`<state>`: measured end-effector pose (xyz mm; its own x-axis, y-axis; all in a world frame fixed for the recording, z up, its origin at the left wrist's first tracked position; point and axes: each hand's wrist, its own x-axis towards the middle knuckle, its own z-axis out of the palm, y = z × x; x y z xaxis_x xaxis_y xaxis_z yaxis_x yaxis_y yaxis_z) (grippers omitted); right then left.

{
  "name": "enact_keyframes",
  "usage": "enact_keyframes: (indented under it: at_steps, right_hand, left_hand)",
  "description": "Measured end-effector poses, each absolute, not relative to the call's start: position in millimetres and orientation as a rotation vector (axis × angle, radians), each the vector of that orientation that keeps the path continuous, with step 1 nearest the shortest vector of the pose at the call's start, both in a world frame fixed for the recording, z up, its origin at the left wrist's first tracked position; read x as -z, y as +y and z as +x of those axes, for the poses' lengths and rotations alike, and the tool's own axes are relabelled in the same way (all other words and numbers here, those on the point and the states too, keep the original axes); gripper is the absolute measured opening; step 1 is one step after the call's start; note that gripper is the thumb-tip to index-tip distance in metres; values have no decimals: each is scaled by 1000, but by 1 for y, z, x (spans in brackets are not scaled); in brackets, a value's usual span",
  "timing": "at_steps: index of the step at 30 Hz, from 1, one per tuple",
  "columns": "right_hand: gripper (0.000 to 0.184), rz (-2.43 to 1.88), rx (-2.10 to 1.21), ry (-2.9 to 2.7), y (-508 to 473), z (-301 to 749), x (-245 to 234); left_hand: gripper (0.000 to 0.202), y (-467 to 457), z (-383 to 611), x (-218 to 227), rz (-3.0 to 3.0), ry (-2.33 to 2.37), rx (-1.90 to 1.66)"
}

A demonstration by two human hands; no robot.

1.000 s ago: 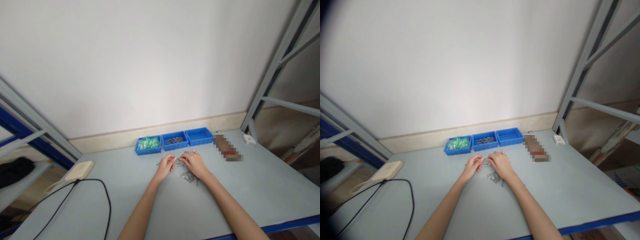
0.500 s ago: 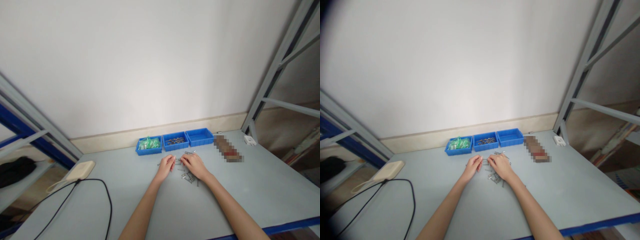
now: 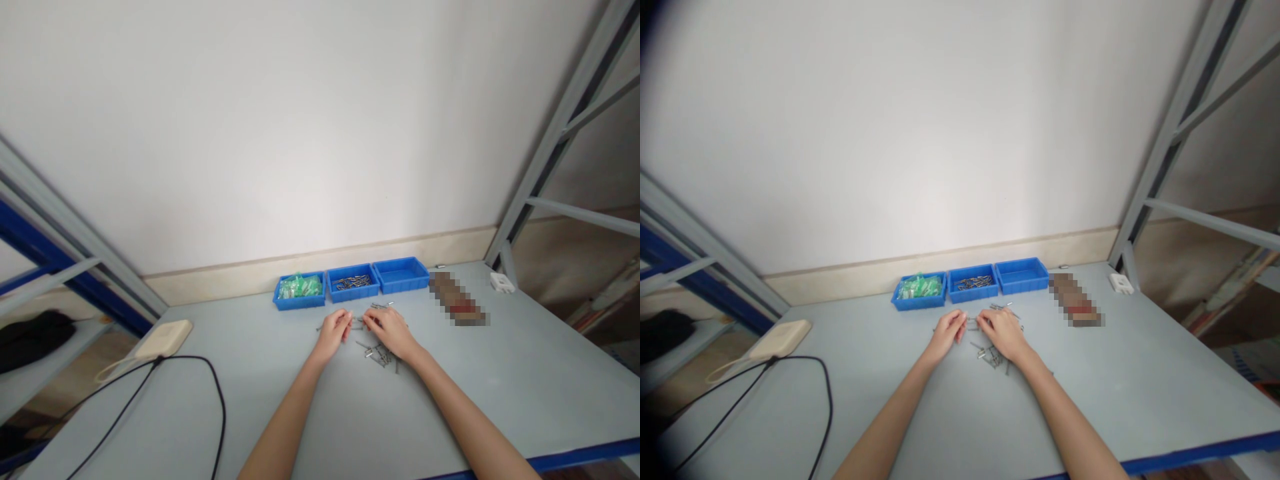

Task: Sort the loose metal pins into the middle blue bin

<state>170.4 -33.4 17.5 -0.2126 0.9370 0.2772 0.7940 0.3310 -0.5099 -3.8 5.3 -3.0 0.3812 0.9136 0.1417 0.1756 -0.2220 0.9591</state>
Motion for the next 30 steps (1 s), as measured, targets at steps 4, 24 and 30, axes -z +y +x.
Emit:
enact_keyframes:
  at_steps: [4,24,30]
  right_hand:
    - [29,-1490,-369,-2026,-31,172,-14]
    - [35,-1483,-402,-2004,-31,173,-15]
    - [34,-1478,-447,-1998,-32,172,-18]
  left_hand:
    - [43,8,-3,8,1582,961,-944]
    - [49,8,-5,5,1629,988,-932]
    - [48,8,-5,5,1612,987,-942]
